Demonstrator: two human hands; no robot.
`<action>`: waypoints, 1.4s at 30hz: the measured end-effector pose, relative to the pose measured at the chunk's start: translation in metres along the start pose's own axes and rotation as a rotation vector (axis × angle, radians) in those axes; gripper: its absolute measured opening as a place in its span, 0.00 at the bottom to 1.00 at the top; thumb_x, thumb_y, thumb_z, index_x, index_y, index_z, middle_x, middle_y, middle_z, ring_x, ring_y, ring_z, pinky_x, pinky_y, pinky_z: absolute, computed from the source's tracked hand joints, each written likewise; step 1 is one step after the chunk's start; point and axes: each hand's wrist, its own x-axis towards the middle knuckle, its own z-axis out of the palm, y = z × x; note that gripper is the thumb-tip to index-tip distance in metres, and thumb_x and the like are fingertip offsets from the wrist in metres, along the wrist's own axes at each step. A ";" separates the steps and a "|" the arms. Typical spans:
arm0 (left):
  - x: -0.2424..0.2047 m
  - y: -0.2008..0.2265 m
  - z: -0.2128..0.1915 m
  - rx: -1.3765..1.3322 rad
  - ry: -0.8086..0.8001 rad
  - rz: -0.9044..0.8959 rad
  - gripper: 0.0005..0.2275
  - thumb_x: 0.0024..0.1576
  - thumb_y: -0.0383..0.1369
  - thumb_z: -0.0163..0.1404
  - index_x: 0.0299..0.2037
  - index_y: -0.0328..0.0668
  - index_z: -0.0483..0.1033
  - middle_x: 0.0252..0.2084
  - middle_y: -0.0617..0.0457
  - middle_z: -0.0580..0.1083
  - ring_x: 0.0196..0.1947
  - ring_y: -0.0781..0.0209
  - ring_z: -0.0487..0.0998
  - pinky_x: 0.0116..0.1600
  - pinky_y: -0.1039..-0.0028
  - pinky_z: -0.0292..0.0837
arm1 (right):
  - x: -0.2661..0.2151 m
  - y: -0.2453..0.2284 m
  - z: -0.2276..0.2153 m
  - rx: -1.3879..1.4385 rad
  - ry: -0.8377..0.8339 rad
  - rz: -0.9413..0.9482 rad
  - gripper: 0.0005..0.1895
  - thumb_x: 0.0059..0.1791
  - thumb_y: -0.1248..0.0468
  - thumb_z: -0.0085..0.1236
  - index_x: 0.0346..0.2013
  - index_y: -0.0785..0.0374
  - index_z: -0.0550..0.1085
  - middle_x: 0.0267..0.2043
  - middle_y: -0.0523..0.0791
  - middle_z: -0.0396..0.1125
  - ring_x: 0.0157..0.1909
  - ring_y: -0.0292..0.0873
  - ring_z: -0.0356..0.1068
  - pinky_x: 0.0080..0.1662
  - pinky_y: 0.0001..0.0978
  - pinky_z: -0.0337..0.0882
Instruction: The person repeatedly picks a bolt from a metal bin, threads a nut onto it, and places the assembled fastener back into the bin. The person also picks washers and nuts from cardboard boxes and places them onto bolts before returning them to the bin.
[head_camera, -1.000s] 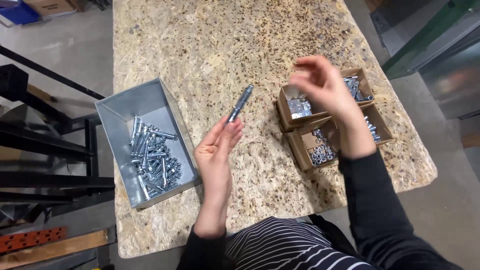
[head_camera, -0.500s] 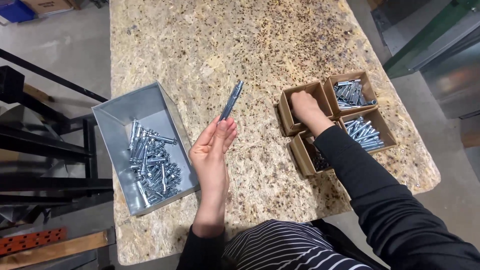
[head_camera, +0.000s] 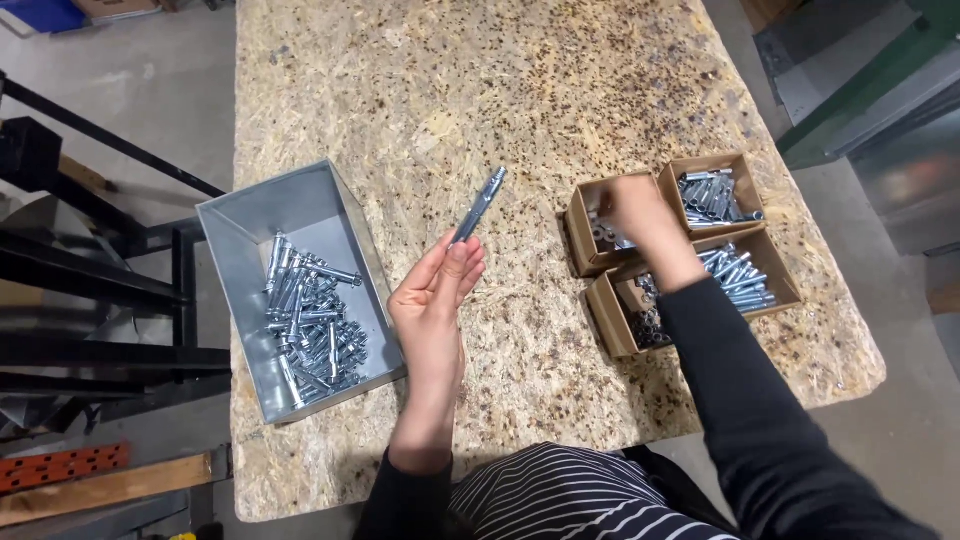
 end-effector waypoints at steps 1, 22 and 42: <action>0.000 0.001 0.000 0.000 -0.004 -0.009 0.15 0.55 0.29 0.54 0.51 0.28 0.74 0.44 0.35 0.78 0.43 0.54 0.81 0.50 0.69 0.79 | -0.020 -0.005 -0.026 0.136 0.142 -0.122 0.10 0.43 0.70 0.60 0.38 0.66 0.78 0.35 0.56 0.73 0.43 0.62 0.73 0.45 0.53 0.72; -0.024 0.003 0.007 -0.021 -0.074 -0.017 0.14 0.55 0.28 0.54 0.50 0.30 0.76 0.42 0.38 0.79 0.42 0.59 0.81 0.50 0.72 0.79 | -0.154 -0.122 -0.138 1.644 0.041 -0.341 0.12 0.46 0.71 0.60 0.43 0.73 0.74 0.37 0.53 0.74 0.35 0.42 0.77 0.42 0.28 0.82; -0.027 -0.005 0.010 -0.046 -0.113 -0.065 0.14 0.56 0.30 0.53 0.51 0.32 0.76 0.43 0.38 0.79 0.42 0.60 0.81 0.50 0.73 0.79 | -0.178 -0.116 -0.148 1.415 0.046 -0.587 0.13 0.52 0.70 0.49 0.50 0.69 0.73 0.50 0.57 0.70 0.48 0.47 0.74 0.52 0.34 0.77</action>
